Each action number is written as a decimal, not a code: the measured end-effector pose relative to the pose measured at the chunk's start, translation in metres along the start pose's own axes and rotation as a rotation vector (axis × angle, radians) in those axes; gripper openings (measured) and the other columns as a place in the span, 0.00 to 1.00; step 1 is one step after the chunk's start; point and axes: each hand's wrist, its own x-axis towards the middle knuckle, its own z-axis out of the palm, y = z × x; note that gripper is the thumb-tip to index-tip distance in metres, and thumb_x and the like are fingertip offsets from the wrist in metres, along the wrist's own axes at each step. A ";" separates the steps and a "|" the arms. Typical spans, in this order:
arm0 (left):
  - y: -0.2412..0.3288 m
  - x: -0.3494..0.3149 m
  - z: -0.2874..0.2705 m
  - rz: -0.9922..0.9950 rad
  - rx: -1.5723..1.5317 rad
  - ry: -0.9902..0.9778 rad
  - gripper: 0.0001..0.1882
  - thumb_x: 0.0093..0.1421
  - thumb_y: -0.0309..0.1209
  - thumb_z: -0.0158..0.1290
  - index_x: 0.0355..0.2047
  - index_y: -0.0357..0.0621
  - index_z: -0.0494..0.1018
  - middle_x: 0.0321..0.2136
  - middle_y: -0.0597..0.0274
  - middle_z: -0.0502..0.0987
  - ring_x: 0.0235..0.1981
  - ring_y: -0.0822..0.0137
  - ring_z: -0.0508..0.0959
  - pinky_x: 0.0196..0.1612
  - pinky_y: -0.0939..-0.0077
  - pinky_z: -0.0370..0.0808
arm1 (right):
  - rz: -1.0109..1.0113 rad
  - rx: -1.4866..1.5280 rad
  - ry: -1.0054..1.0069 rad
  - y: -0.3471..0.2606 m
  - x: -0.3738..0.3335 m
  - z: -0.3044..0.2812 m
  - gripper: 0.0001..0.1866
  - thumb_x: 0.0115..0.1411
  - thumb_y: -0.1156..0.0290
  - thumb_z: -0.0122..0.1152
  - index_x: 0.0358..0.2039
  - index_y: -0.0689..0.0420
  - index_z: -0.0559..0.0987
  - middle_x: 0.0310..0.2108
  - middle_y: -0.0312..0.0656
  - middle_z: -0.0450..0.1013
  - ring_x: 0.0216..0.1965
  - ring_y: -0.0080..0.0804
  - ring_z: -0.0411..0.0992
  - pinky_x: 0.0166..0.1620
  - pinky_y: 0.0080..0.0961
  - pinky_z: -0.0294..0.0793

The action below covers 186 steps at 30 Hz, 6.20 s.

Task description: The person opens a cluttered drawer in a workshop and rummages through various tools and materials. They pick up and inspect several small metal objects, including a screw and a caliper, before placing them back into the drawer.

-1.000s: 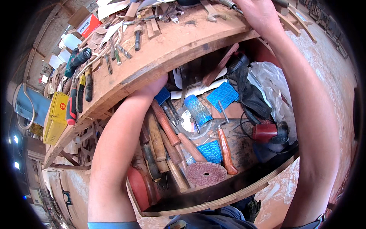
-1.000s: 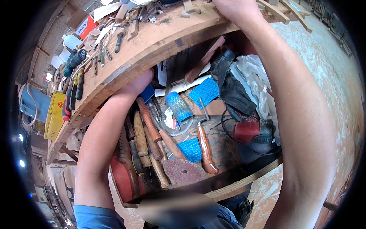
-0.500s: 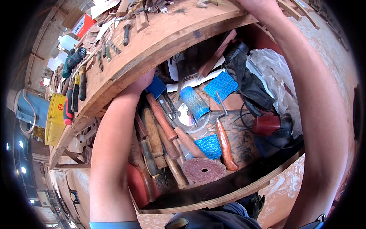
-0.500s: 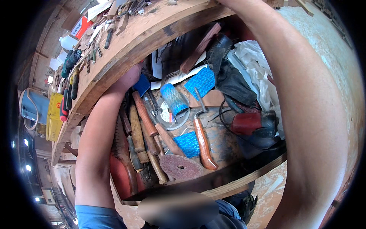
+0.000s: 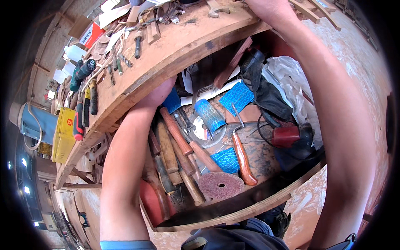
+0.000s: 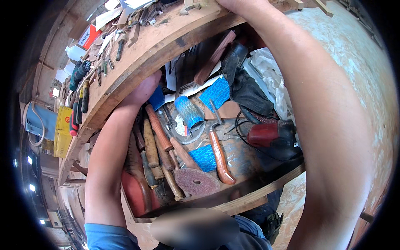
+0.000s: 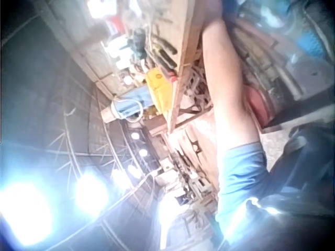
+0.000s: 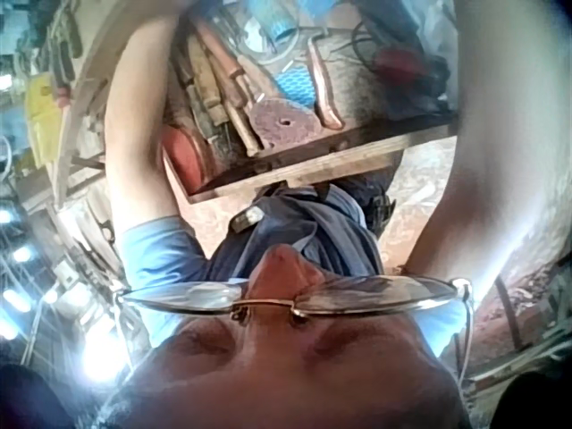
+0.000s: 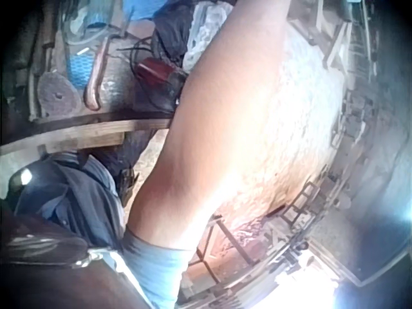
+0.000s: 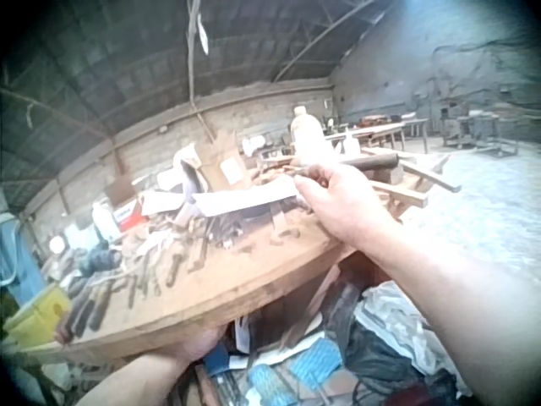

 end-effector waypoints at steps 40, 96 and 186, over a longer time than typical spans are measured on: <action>0.042 -0.097 -0.161 -1.209 -2.097 0.276 0.05 0.70 0.25 0.50 0.45 0.43 0.73 0.42 0.52 0.82 0.37 0.61 0.85 0.36 0.73 0.85 | 0.082 -0.154 0.017 -0.001 0.003 -0.013 0.28 0.63 0.51 0.60 0.55 0.61 0.79 0.43 0.53 0.80 0.45 0.44 0.79 0.51 0.34 0.75; 0.029 -0.123 -0.193 -1.070 -1.241 -0.139 0.10 0.67 0.24 0.45 0.46 0.40 0.71 0.25 0.64 0.73 0.24 0.73 0.75 0.27 0.77 0.77 | 0.014 -0.032 -0.011 -0.006 0.002 -0.008 0.14 0.67 0.65 0.58 0.40 0.65 0.82 0.31 0.39 0.79 0.34 0.23 0.74 0.39 0.26 0.75; 0.094 -0.059 -0.109 0.461 0.098 -0.254 0.17 0.50 0.30 0.55 0.38 0.28 0.77 0.24 0.58 0.72 0.23 0.68 0.76 0.19 0.78 0.73 | 0.046 -0.054 -0.007 -0.013 0.002 -0.005 0.12 0.69 0.66 0.56 0.43 0.61 0.82 0.26 0.28 0.71 0.26 0.14 0.66 0.29 0.16 0.66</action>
